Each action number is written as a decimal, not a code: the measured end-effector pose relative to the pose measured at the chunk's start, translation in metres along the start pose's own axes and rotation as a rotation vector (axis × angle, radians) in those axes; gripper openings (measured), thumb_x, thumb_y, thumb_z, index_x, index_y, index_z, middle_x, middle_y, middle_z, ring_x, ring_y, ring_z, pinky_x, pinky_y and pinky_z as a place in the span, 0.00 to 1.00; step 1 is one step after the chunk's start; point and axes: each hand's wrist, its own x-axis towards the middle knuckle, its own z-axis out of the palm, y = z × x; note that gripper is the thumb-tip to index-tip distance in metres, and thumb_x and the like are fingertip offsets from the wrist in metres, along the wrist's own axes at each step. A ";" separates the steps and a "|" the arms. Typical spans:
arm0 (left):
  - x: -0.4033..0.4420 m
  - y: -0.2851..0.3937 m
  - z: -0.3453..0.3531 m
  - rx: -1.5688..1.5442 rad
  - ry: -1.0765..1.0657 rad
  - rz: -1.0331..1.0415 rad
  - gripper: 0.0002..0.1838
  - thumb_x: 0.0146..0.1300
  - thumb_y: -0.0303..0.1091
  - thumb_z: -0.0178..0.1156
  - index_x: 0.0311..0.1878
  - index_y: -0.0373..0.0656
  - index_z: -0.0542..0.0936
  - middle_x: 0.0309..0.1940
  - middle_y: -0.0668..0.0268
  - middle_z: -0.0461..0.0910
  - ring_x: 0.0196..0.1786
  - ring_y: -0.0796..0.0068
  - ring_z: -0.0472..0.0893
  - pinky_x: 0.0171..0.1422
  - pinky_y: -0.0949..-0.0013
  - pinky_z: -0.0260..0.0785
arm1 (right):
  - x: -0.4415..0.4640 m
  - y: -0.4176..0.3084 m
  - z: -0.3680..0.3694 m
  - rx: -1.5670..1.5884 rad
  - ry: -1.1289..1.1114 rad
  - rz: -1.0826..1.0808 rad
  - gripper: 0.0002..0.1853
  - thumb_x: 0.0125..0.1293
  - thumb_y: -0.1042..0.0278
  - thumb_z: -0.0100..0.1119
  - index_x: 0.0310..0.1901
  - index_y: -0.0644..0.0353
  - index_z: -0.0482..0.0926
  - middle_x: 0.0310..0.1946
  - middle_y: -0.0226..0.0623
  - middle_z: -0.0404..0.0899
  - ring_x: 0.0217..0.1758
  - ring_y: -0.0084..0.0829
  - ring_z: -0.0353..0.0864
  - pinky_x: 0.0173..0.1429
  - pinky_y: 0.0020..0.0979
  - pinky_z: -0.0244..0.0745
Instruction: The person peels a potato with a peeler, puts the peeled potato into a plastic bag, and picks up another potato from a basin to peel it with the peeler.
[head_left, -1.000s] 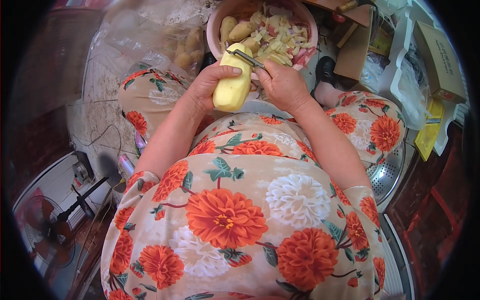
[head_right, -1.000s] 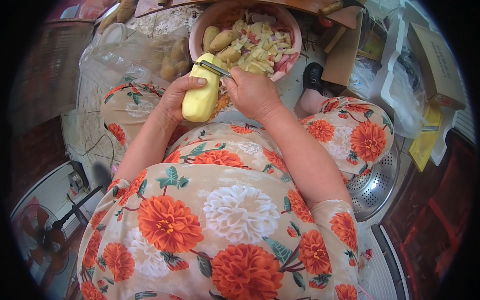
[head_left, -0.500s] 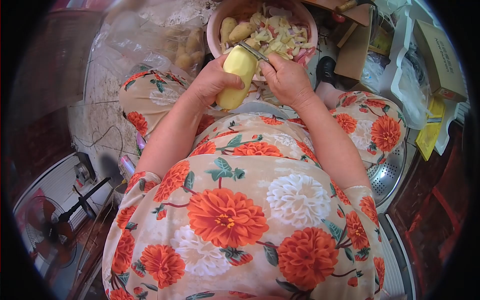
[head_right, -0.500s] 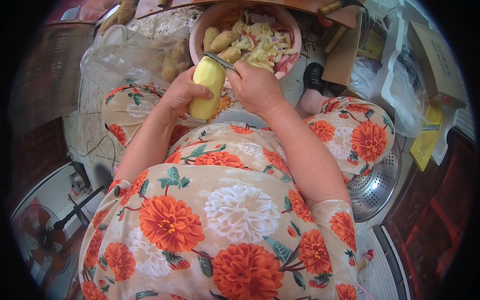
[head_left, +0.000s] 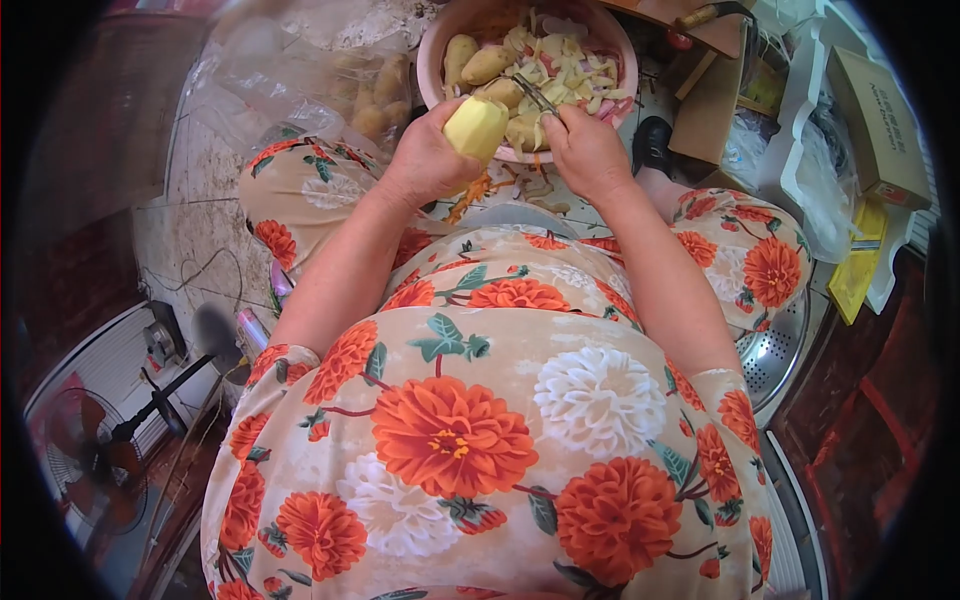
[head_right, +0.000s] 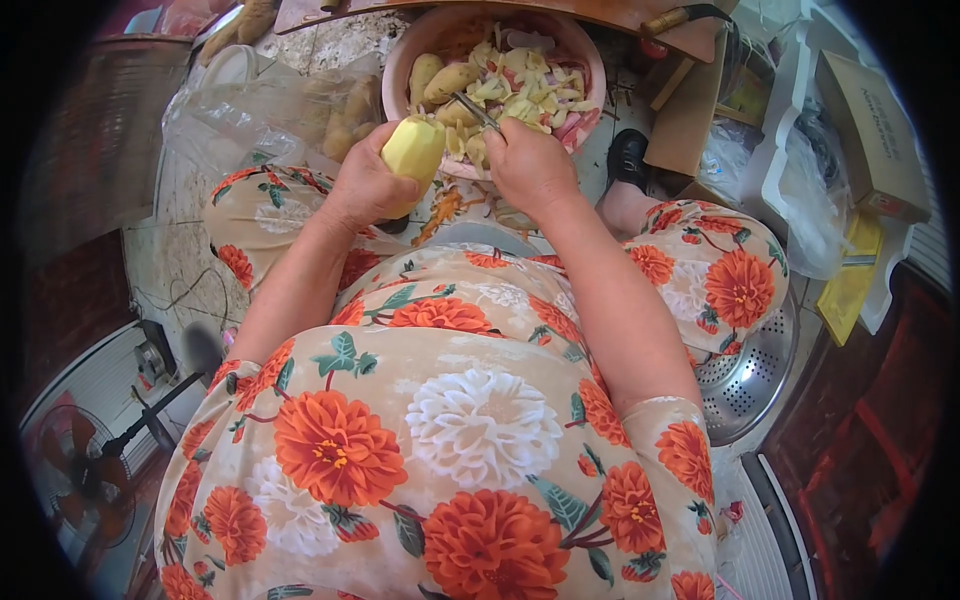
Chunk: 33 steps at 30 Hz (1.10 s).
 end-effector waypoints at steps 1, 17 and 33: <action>0.000 0.001 0.002 0.003 -0.002 0.000 0.36 0.37 0.23 0.66 0.59 0.38 0.76 0.44 0.65 0.83 0.45 0.70 0.81 0.56 0.68 0.73 | -0.004 -0.008 -0.006 0.002 0.002 0.002 0.16 0.71 0.54 0.49 0.37 0.60 0.75 0.31 0.51 0.82 0.39 0.53 0.82 0.45 0.52 0.75; -0.003 -0.009 0.016 0.435 0.035 0.011 0.29 0.43 0.28 0.70 0.54 0.44 0.78 0.43 0.54 0.84 0.49 0.53 0.83 0.55 0.58 0.74 | -0.016 -0.009 0.007 -0.050 -0.147 -0.052 0.15 0.71 0.55 0.47 0.40 0.59 0.75 0.31 0.52 0.81 0.38 0.56 0.81 0.43 0.54 0.74; -0.008 -0.012 0.018 0.672 0.166 0.210 0.28 0.44 0.24 0.64 0.54 0.46 0.78 0.47 0.53 0.80 0.53 0.49 0.79 0.58 0.55 0.71 | -0.020 -0.013 0.001 -0.140 -0.142 -0.021 0.17 0.72 0.54 0.46 0.40 0.61 0.77 0.32 0.52 0.83 0.38 0.53 0.83 0.45 0.51 0.76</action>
